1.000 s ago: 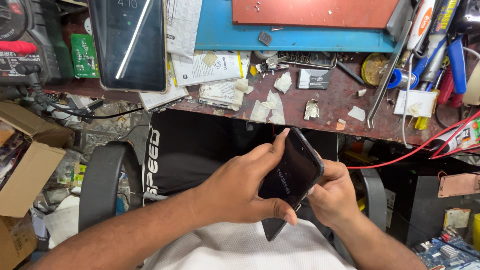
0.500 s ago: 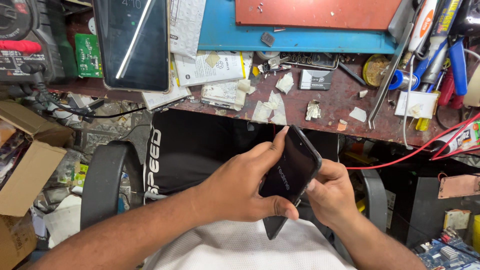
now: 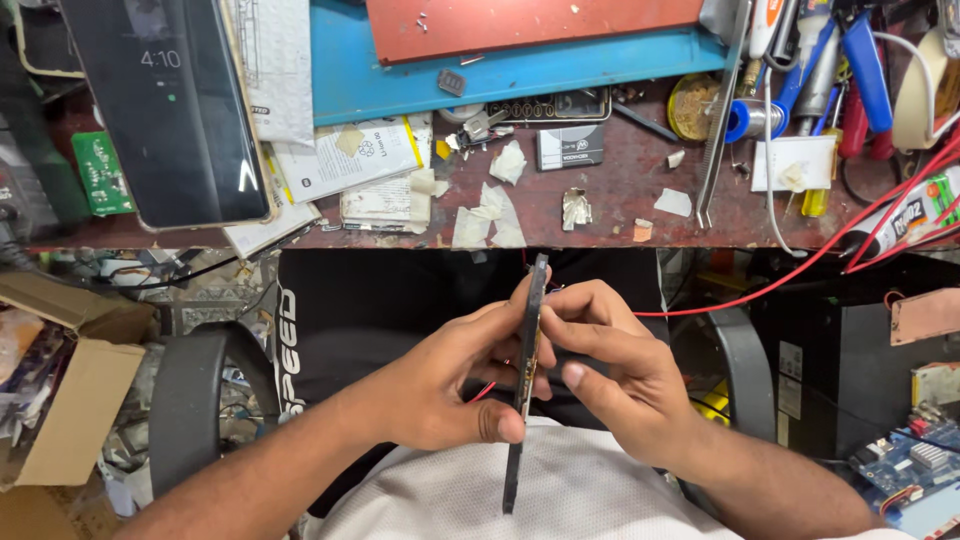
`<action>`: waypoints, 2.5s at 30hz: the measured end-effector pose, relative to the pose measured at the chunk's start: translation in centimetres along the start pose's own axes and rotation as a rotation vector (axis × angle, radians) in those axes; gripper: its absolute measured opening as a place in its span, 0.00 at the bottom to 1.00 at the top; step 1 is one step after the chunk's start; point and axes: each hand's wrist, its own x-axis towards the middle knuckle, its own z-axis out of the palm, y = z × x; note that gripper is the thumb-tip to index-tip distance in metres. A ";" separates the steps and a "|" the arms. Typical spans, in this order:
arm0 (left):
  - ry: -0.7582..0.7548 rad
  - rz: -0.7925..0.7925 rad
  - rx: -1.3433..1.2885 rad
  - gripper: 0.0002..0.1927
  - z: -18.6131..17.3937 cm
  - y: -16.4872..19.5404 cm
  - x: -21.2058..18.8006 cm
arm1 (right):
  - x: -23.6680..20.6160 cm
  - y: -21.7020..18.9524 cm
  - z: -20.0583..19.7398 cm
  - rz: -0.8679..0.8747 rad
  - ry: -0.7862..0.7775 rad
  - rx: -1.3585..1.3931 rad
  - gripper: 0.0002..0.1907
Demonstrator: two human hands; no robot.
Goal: The person pries open the back cover of a smartphone by hand, working around the frame edge, and holds the opened phone to view its internal battery and circuit board. They continue manipulating the opened device and its components at the bench.
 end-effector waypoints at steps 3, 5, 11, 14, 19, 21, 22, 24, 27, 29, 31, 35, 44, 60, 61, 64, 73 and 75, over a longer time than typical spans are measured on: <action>0.016 -0.006 -0.006 0.61 0.0 -0.1 0.1 | 0.2 -0.3 0.0 0.033 0.001 0.014 0.21; 0.023 -0.009 -0.003 0.62 0.1 0.0 0.1 | 0.4 -0.4 0.0 0.045 -0.001 0.009 0.21; 0.063 0.028 0.111 0.64 0.0 0.2 0.1 | 0.4 -0.4 0.0 0.082 -0.007 0.057 0.22; 0.093 0.030 0.126 0.66 0.3 0.2 0.1 | 0.3 0.2 0.0 0.122 0.010 0.167 0.23; 0.208 0.056 0.147 0.66 1.3 0.0 0.7 | 0.1 1.8 0.0 0.214 0.093 0.375 0.25; 0.279 0.055 0.181 0.66 1.8 0.1 0.9 | -0.2 2.2 -0.4 0.305 0.135 0.419 0.26; 0.314 0.062 0.269 0.66 2.0 0.1 1.0 | -0.4 2.4 -0.7 0.362 0.168 0.502 0.26; 0.388 0.068 0.446 0.67 2.3 0.3 1.0 | -1.0 2.7 -1.2 0.482 0.234 0.668 0.26; 0.480 0.071 0.689 0.70 2.7 0.3 1.2 | -1.7 3.1 -1.9 0.516 0.268 0.621 0.27; 0.517 0.147 0.767 0.69 2.7 0.2 1.2 | -2.0 3.0 -2.3 0.504 0.249 0.625 0.27; 0.539 0.184 0.822 0.68 2.5 0.1 1.2 | -1.9 2.8 -2.4 0.510 0.255 0.590 0.27; 0.561 0.157 0.896 0.67 2.3 0.0 1.4 | -1.0 1.8 -2.0 0.514 0.254 0.494 0.30; 0.589 0.128 1.106 0.63 1.6 0.9 1.6 | 0.2 0.9 -3.0 0.489 0.159 0.570 0.33; 0.633 0.133 1.136 0.60 2.0 2.0 1.5 | -1.6 5.6 -4.8 0.417 0.213 0.687 0.19; 0.632 0.128 1.131 0.60 2.0 2.0 1.5 | -1.7 5.8 -4.9 0.407 0.201 0.695 0.19; 0.630 0.115 1.119 0.60 2.1 2.1 1.4 | -1.7 5.9 -5.0 0.400 0.186 0.696 0.19; 0.642 0.133 1.122 0.59 1.9 2.1 1.4 | 0.1 4.7 -3.8 0.466 0.208 0.627 0.20; 0.638 0.125 1.116 0.59 1.8 2.1 1.4 | 0.0 5.2 -3.9 0.458 0.203 0.639 0.20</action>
